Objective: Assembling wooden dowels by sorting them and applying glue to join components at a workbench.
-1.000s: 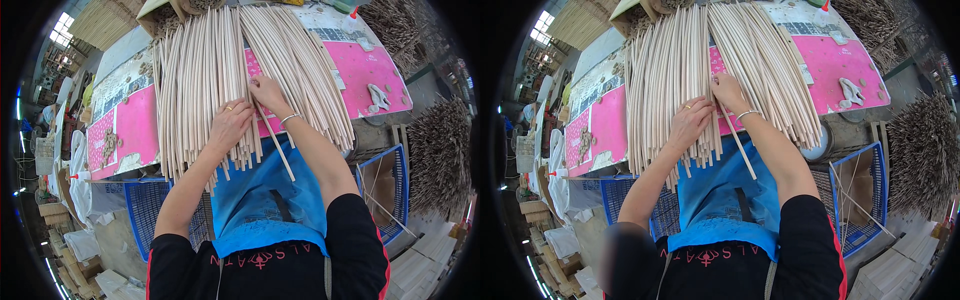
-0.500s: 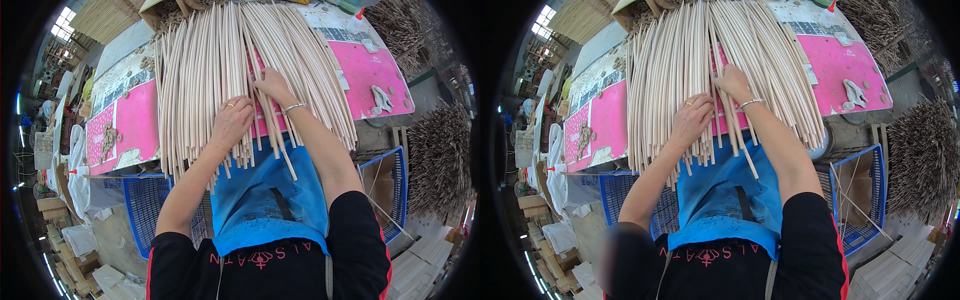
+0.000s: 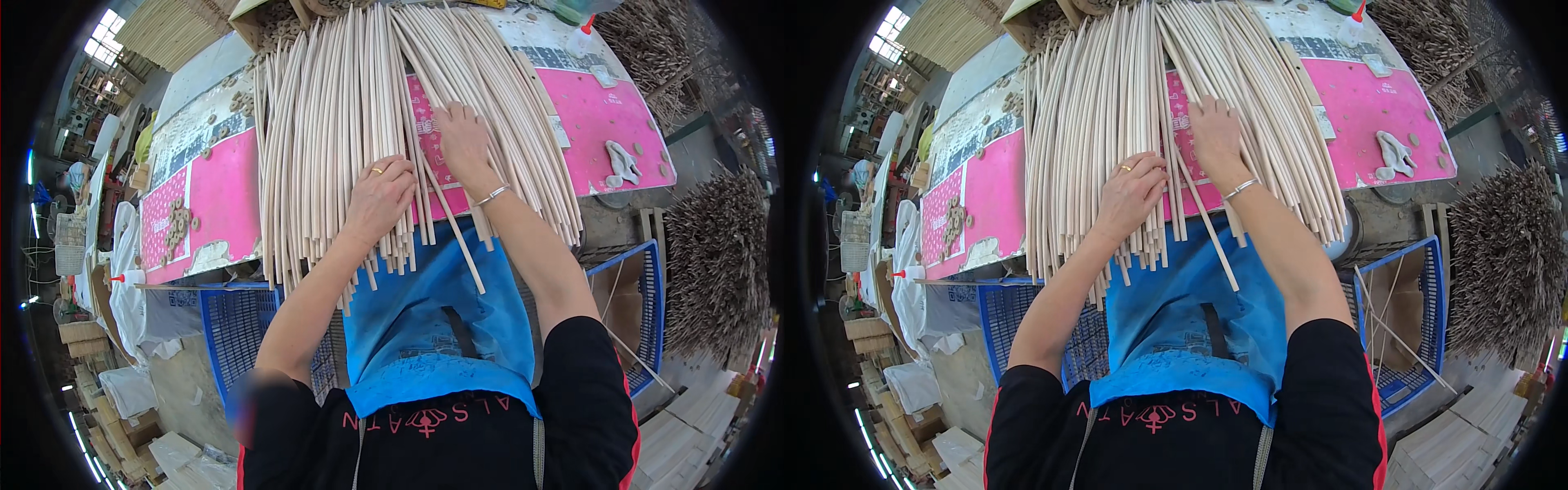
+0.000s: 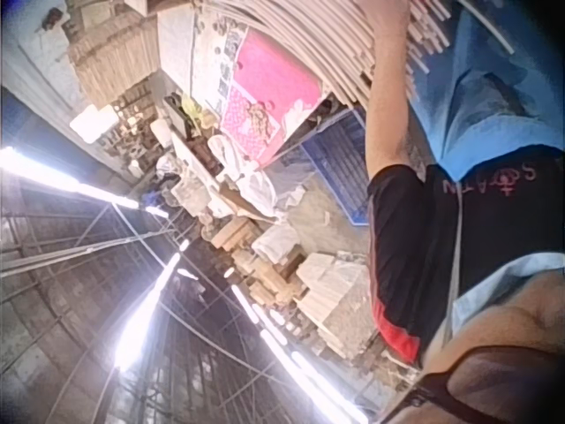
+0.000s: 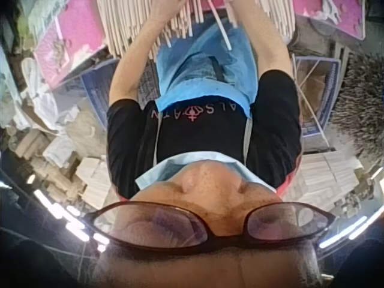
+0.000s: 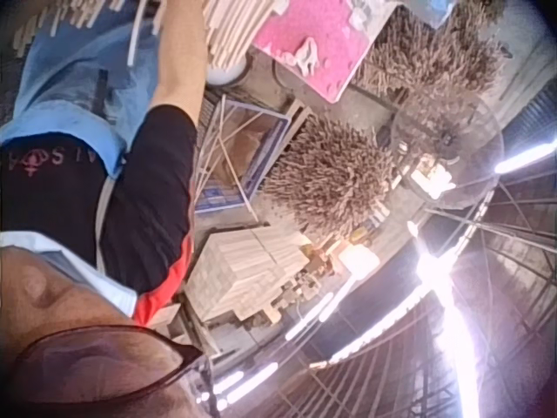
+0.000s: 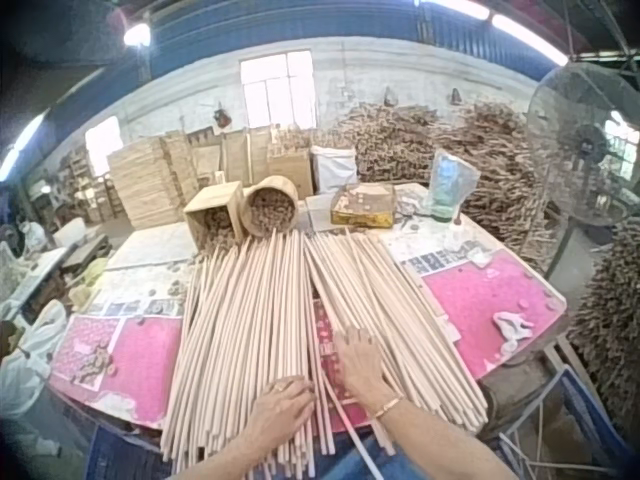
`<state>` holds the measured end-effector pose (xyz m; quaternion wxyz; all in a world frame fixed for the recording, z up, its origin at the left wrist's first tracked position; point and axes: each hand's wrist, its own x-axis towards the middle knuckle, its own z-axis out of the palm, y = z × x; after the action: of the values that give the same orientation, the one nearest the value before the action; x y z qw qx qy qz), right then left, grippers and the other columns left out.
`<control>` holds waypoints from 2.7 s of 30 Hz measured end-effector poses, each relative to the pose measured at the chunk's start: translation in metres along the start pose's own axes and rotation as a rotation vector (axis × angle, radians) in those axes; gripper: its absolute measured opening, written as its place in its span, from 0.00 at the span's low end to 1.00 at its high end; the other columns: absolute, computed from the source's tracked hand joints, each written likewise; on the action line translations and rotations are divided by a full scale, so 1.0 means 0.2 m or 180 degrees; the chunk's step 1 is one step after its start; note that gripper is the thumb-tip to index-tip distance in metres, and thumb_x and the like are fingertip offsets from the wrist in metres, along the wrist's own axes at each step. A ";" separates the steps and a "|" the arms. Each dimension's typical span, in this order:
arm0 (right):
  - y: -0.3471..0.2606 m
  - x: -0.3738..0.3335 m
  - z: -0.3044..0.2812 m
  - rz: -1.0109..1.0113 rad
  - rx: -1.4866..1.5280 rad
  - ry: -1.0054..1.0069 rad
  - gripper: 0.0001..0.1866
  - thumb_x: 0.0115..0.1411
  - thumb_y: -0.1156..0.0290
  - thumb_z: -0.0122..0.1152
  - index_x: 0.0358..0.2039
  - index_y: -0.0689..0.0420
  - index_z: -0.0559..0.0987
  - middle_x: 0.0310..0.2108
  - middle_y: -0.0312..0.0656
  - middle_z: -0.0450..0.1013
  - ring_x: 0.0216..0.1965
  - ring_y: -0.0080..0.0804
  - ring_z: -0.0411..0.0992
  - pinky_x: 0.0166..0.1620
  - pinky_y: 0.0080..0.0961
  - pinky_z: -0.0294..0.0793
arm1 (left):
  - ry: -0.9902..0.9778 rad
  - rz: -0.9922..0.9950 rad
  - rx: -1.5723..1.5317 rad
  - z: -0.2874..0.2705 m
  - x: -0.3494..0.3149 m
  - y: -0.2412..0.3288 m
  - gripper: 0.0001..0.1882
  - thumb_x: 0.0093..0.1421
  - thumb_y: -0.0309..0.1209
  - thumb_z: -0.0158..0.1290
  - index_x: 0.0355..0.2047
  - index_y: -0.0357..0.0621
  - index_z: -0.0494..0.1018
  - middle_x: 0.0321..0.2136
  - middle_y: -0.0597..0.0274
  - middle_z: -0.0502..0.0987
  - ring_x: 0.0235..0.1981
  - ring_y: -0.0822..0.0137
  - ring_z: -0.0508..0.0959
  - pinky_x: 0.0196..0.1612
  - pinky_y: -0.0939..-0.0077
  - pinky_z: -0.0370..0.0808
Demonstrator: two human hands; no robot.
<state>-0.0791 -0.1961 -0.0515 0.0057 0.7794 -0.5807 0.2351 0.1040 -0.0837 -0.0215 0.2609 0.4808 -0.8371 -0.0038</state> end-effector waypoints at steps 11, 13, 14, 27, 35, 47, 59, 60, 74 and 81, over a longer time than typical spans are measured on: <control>-0.15 0.03 0.04 0.0292 0.1386 -0.0564 0.28 0.52 0.68 0.67 0.54 0.60 0.74 0.48 0.51 0.75 0.49 0.50 0.76 0.52 0.43 0.77 | -0.0047 -0.0001 0.0148 -0.01 0.00 -0.01 0.06 0.61 0.30 0.57 0.35 0.42 0.79 0.47 0.65 0.79 0.57 0.61 0.75 0.59 0.62 0.71; -0.19 0.07 0.07 0.0448 0.0994 -0.0912 0.32 0.50 0.68 0.69 0.55 0.60 0.70 0.48 0.56 0.75 0.51 0.52 0.76 0.52 0.45 0.77 | 0.0019 0.0034 0.0077 0.01 0.01 0.00 0.07 0.60 0.31 0.56 0.35 0.41 0.78 0.46 0.63 0.78 0.58 0.61 0.74 0.61 0.62 0.69; -0.20 0.09 0.07 0.0459 0.0991 -0.0904 0.32 0.50 0.68 0.69 0.55 0.60 0.70 0.48 0.56 0.75 0.51 0.52 0.76 0.52 0.45 0.77 | 0.0017 0.0046 0.0073 0.02 0.02 0.00 0.07 0.60 0.31 0.56 0.35 0.41 0.78 0.46 0.63 0.78 0.58 0.61 0.74 0.61 0.62 0.69; 0.06 0.04 -0.01 -0.0390 -0.0497 0.0209 0.13 0.56 0.69 0.64 0.42 0.56 0.80 0.57 0.46 0.70 0.62 0.43 0.66 0.57 0.40 0.67 | -0.0033 -0.0010 0.0070 0.00 -0.01 -0.02 0.07 0.62 0.31 0.56 0.36 0.44 0.79 0.46 0.66 0.79 0.58 0.62 0.74 0.60 0.62 0.70; -0.02 -0.03 -0.09 -0.1181 0.0137 0.0695 0.11 0.55 0.72 0.62 0.40 0.57 0.81 0.54 0.47 0.74 0.56 0.43 0.72 0.57 0.41 0.70 | -0.0089 0.0004 -0.0111 -0.04 -0.03 -0.07 0.08 0.63 0.30 0.56 0.40 0.45 0.80 0.48 0.66 0.80 0.57 0.62 0.76 0.57 0.63 0.72; -0.22 -0.07 0.07 -0.0179 0.0510 -0.0258 0.10 0.56 0.77 0.58 0.40 0.63 0.76 0.38 0.53 0.75 0.43 0.51 0.77 0.44 0.46 0.80 | -0.0011 0.0031 0.0054 -0.03 -0.03 -0.04 0.06 0.62 0.30 0.56 0.37 0.44 0.79 0.48 0.66 0.80 0.57 0.62 0.75 0.59 0.63 0.70; -0.22 -0.46 -0.35 -0.0204 0.1236 0.0114 0.09 0.60 0.69 0.63 0.39 0.56 0.75 0.34 0.45 0.74 0.36 0.48 0.76 0.36 0.43 0.75 | -0.0559 0.0384 0.0486 -0.05 0.00 -0.08 0.11 0.64 0.39 0.55 0.37 0.47 0.81 0.47 0.68 0.78 0.62 0.64 0.71 0.66 0.52 0.62; -0.22 -0.58 -0.48 -0.0102 0.1127 0.0026 0.08 0.61 0.70 0.63 0.37 0.57 0.74 0.33 0.46 0.73 0.35 0.47 0.76 0.36 0.42 0.75 | -0.0551 0.0524 0.0570 -0.06 0.00 -0.08 0.11 0.65 0.39 0.54 0.37 0.48 0.81 0.47 0.68 0.79 0.64 0.64 0.70 0.69 0.50 0.59; -0.09 -1.20 -0.50 0.2232 0.4203 -0.1625 0.15 0.75 0.63 0.50 0.51 0.58 0.78 0.21 0.26 0.64 0.20 0.11 0.59 0.23 0.13 0.59 | -0.0801 0.0322 0.0279 0.00 0.02 -0.13 0.12 0.68 0.38 0.49 0.40 0.48 0.80 0.49 0.67 0.79 0.67 0.62 0.67 0.72 0.48 0.57; -0.01 -1.64 -0.83 0.2110 0.3616 -0.1768 0.14 0.75 0.63 0.49 0.47 0.57 0.79 0.20 0.30 0.67 0.20 0.16 0.64 0.23 0.17 0.64 | -0.0739 0.0383 0.0263 0.02 0.01 -0.15 0.13 0.67 0.38 0.48 0.39 0.48 0.80 0.48 0.68 0.79 0.67 0.63 0.68 0.71 0.50 0.58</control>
<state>-0.2076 0.1479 -0.0255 -0.6211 0.4754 -0.5549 0.2835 0.1246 -0.1022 -0.0324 0.1420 0.4365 -0.8884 -0.0093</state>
